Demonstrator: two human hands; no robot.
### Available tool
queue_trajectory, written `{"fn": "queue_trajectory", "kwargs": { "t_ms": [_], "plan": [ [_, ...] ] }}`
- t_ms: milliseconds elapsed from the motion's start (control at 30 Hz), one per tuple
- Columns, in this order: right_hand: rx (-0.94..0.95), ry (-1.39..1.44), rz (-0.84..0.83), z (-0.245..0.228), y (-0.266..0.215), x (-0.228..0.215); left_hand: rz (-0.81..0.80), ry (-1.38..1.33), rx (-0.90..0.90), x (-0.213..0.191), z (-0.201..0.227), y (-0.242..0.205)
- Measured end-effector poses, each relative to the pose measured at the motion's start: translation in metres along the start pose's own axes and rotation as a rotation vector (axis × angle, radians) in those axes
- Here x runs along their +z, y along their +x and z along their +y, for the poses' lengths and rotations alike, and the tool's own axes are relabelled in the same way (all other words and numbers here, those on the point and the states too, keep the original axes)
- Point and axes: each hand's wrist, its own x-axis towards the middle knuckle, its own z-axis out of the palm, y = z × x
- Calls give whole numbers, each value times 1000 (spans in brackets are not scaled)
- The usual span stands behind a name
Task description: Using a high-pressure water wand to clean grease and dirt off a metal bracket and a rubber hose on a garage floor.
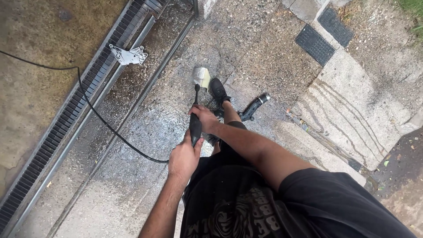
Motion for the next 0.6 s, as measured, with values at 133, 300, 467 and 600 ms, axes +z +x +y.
{"fn": "queue_trajectory", "kwargs": {
  "t_ms": [133,300,467,600],
  "plan": [
    [5,-37,-5,-8,0,0,0,-3,-22,3,-6,-4],
    [8,40,63,-41,-21,-16,8,-43,-30,0,-8,-9],
    [-23,15,90,-33,-16,-10,17,-42,-16,4,-17,-12],
    [2,-28,-2,-15,-10,7,27,6,9,9,-29,-10]
  ]
}}
